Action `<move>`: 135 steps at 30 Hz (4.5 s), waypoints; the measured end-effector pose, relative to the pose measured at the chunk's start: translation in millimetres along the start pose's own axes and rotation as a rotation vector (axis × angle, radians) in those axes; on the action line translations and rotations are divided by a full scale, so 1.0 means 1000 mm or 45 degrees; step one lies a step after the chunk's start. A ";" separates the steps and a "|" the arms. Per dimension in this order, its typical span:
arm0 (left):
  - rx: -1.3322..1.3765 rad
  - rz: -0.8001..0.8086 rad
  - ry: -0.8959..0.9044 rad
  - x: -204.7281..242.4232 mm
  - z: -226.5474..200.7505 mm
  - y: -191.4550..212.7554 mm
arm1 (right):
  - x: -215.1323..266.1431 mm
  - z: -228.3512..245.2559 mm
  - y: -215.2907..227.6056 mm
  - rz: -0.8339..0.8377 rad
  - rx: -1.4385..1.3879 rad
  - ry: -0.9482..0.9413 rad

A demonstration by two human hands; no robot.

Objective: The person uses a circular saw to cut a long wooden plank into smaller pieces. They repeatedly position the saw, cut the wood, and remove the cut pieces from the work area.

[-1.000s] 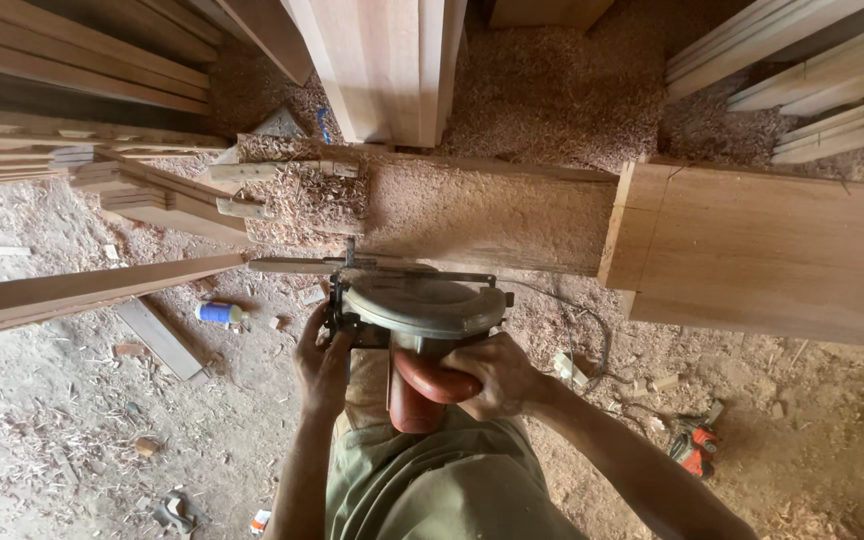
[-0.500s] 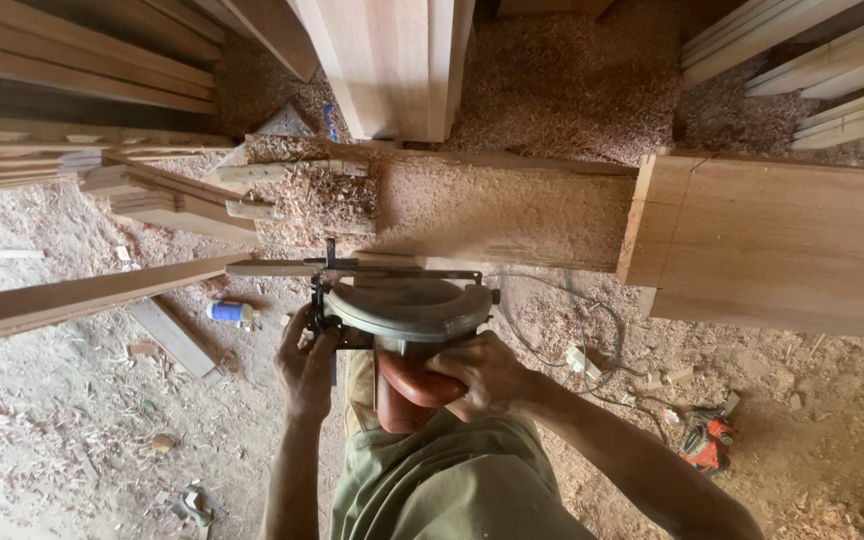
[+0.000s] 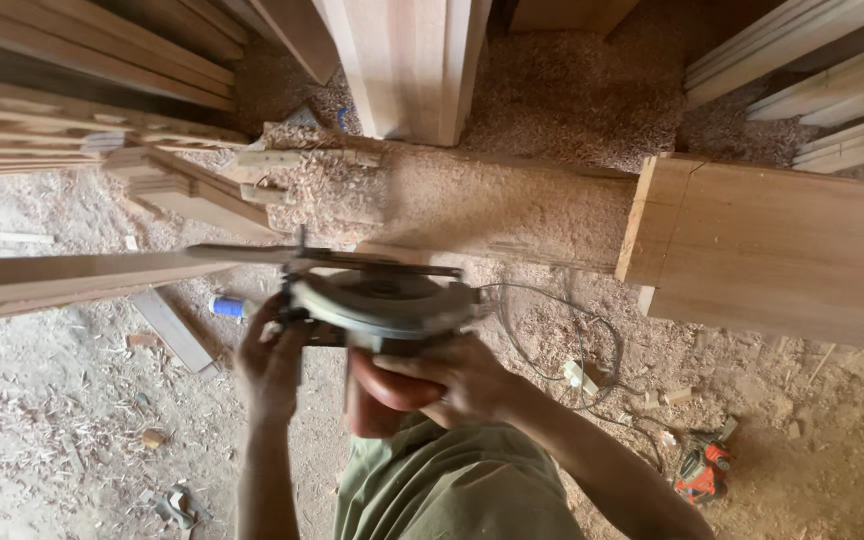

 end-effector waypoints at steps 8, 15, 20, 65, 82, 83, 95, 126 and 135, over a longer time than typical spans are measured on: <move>0.539 0.278 0.537 0.014 0.104 -0.092 | 0.102 0.088 0.091 -0.115 0.761 -0.214; 1.524 0.117 1.399 -0.058 0.137 -0.220 | 0.186 0.122 0.080 -0.064 1.318 -0.580; 1.342 0.047 1.241 -0.052 0.137 -0.224 | 0.235 0.132 0.071 -0.135 1.342 -0.567; 0.268 0.257 0.238 0.043 0.066 -0.104 | 0.088 0.035 0.070 -0.024 0.494 -0.356; 0.268 0.185 0.153 0.027 0.057 -0.088 | 0.026 0.014 0.064 0.148 0.447 -0.300; 0.280 0.189 0.175 0.026 0.055 -0.086 | 0.022 0.015 0.063 0.141 0.445 -0.279; 0.226 0.199 0.167 0.008 0.033 -0.066 | -0.009 0.016 0.047 0.104 0.306 -0.254; 0.381 0.173 0.190 -0.044 0.051 -0.006 | -0.032 -0.013 -0.013 0.130 0.285 -0.151; -0.005 -0.019 0.052 -0.050 0.003 0.021 | -0.062 -0.021 -0.048 -0.104 -0.025 0.064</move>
Point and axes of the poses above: each hand's wrist, its own x-axis away from the middle knuckle, its own y-axis out of the back of the hand, z = x × y, the point moved 2 cm from there along -x, towards the middle knuckle, and after that the axes turned 10 degrees about -z, right-handed, at the moved point
